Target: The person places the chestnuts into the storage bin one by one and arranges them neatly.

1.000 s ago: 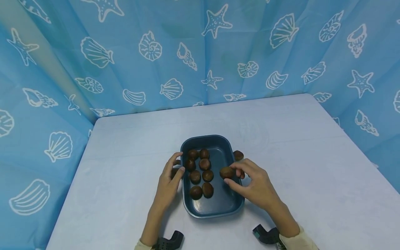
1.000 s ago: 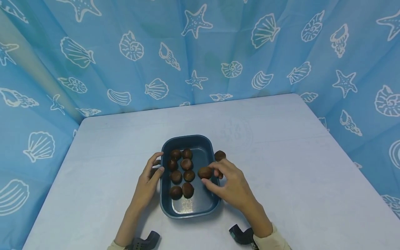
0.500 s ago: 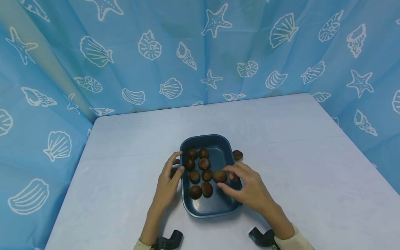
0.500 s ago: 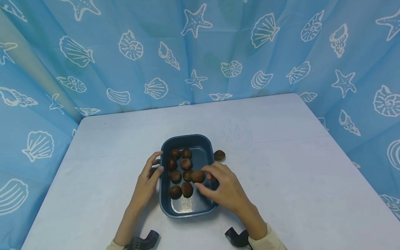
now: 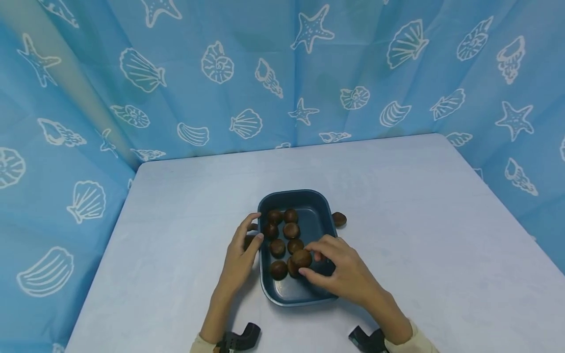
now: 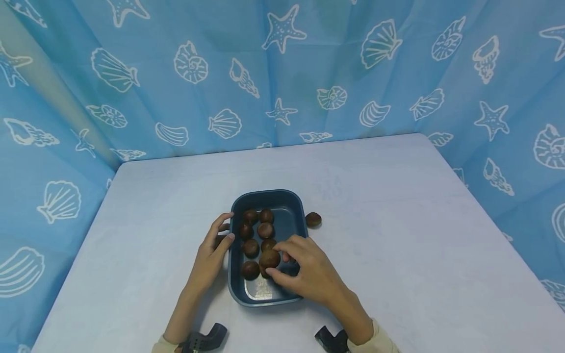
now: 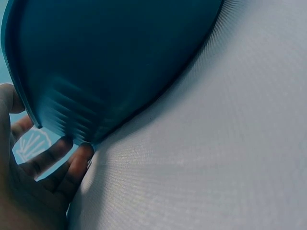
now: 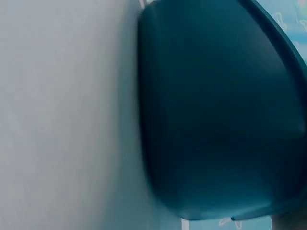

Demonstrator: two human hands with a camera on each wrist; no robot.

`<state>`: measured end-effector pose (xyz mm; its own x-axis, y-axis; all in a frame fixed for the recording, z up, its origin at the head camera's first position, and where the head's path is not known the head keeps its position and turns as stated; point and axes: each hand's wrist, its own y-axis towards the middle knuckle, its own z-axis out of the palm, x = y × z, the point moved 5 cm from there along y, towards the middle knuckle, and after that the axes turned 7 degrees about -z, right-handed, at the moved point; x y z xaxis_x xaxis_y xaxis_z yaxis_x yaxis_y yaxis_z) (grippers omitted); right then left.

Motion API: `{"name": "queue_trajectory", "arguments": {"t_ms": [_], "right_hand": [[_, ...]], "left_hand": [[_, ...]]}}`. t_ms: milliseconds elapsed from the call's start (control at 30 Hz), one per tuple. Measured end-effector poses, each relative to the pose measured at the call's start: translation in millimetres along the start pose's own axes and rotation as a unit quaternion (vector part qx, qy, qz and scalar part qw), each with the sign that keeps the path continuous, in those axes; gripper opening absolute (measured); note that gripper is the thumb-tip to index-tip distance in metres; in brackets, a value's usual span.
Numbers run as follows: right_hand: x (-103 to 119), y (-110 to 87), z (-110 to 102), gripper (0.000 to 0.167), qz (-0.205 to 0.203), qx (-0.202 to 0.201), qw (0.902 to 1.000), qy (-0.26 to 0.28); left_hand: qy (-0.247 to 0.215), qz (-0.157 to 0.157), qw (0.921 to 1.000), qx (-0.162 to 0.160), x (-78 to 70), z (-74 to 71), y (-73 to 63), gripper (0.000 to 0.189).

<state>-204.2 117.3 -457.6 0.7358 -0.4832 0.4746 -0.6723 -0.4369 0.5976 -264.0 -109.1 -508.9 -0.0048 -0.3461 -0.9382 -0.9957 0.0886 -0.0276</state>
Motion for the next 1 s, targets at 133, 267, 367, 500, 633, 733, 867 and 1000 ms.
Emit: {"name": "queue_trajectory", "arguments": {"t_ms": [133, 267, 367, 500, 633, 733, 867, 1000], "right_hand": [[6.7, 3.7, 6.1, 0.037, -0.028, 0.018, 0.999, -0.028], [11.6, 6.7, 10.1, 0.036, -0.042, 0.036, 0.9968, -0.057], [13.3, 8.8, 13.5, 0.036, -0.042, 0.056, 0.995, -0.072], [13.9, 11.1, 18.9, 0.035, -0.031, 0.089, 0.9919, -0.084], [15.9, 13.6, 25.2, 0.035, -0.022, 0.125, 0.988, -0.087], [18.5, 15.9, 29.6, 0.034, -0.024, 0.149, 0.9848, -0.086], [22.1, 19.2, 33.9, 0.034, -0.036, 0.174, 0.9807, -0.082], [21.7, 21.0, 37.5, 0.033, -0.023, 0.204, 0.9763, -0.067]], "left_hand": [[-0.003, -0.001, 1.0, 0.001, 0.8, 0.6, -0.3, 0.045], [-0.003, -0.003, 1.0, 0.0, 2.0, 0.5, -0.5, 0.045], [-0.002, -0.002, 1.0, 0.001, 2.4, 0.0, -0.2, 0.045], [-0.002, 0.003, 1.0, 0.003, 1.8, -0.6, 0.5, 0.045], [-0.003, 0.0, 1.0, 0.004, 1.8, -0.8, 0.7, 0.045], [-0.002, -0.004, 1.0, 0.004, 2.0, -0.9, 0.5, 0.045], [0.002, -0.004, 1.0, 0.001, 1.1, -1.5, 0.3, 0.045], [0.004, -0.002, 1.0, 0.002, 0.1, -2.0, 0.9, 0.045]]}}
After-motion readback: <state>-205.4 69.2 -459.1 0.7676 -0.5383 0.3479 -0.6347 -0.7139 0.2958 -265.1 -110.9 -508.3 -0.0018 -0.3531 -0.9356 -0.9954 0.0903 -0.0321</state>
